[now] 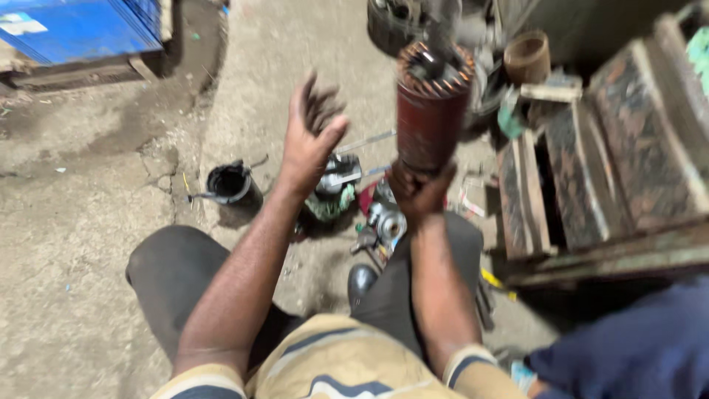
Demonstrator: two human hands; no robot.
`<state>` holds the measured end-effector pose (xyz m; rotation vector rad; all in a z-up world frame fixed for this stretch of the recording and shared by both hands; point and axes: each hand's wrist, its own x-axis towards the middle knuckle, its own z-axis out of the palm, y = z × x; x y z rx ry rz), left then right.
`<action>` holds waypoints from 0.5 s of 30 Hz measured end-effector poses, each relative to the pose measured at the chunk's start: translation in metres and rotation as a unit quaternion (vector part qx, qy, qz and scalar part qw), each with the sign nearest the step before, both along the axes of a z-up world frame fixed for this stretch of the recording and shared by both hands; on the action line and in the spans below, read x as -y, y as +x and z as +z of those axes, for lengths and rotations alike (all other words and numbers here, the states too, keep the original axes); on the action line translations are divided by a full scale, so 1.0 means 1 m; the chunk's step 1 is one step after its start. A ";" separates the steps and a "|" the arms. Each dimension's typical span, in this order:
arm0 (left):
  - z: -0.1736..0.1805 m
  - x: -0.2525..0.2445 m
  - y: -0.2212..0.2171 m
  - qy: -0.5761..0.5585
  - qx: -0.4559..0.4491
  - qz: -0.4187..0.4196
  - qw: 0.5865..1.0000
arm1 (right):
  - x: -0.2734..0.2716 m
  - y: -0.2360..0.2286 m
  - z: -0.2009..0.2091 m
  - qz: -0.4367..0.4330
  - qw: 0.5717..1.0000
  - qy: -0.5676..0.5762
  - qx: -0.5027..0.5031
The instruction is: The person assembles a motor by fitting a rotor into a stator, attaching a metal housing, and applying lubricant to a bearing. The person handles the rotor, stator, housing, and a lubricant container while seated on the floor.
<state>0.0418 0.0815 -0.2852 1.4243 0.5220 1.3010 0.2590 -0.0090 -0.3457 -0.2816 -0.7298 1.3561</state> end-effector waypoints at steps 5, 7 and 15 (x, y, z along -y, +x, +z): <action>0.064 0.049 -0.011 0.068 0.087 -0.007 0.994 | 0.004 -0.030 0.011 -0.004 0.997 -0.030 0.071; 0.068 0.055 -0.024 0.048 0.162 0.076 0.983 | 0.017 -0.042 0.039 -0.078 0.961 0.055 0.261; 0.014 0.096 -0.092 -0.288 0.289 0.124 0.905 | 0.111 -0.123 0.088 -0.232 0.747 0.171 0.598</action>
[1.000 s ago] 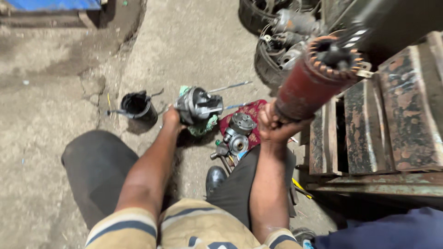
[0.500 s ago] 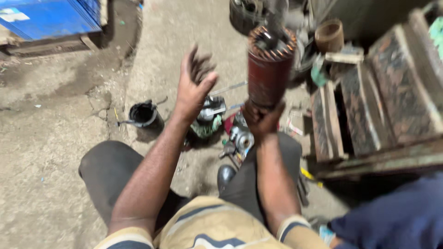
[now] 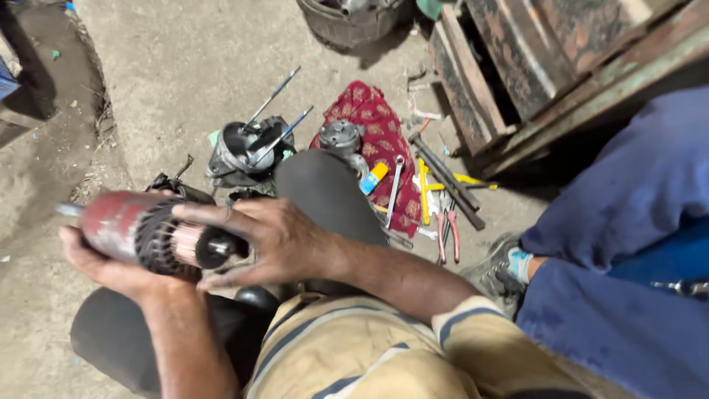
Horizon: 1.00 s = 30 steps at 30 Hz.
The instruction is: The person assembles a motor by fitting a rotor into a stator, attaching a metal housing, and applying lubricant to a bearing. The person handles the rotor, stator, housing, and a lubricant container while seated on the floor.
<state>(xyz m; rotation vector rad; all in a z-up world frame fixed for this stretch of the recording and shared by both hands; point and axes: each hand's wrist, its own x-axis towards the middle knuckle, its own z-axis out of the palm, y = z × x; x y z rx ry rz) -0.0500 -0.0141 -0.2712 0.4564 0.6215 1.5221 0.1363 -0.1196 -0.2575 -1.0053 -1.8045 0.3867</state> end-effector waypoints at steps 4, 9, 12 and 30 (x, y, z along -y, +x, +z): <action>-0.006 0.011 -0.006 -0.013 0.050 -0.051 0.997 | 0.000 -0.001 -0.014 -0.070 0.997 0.039 0.017; 0.007 0.036 0.021 -0.050 -0.047 -0.085 0.994 | 0.001 0.001 -0.024 -0.011 0.984 0.098 -0.150; 0.014 0.049 0.049 -0.156 0.102 -0.207 0.960 | 0.001 0.006 -0.018 0.042 0.972 0.155 -0.173; 0.023 0.049 0.171 0.569 -0.396 -0.174 0.699 | 0.056 0.122 0.068 -0.186 0.964 -0.010 -0.190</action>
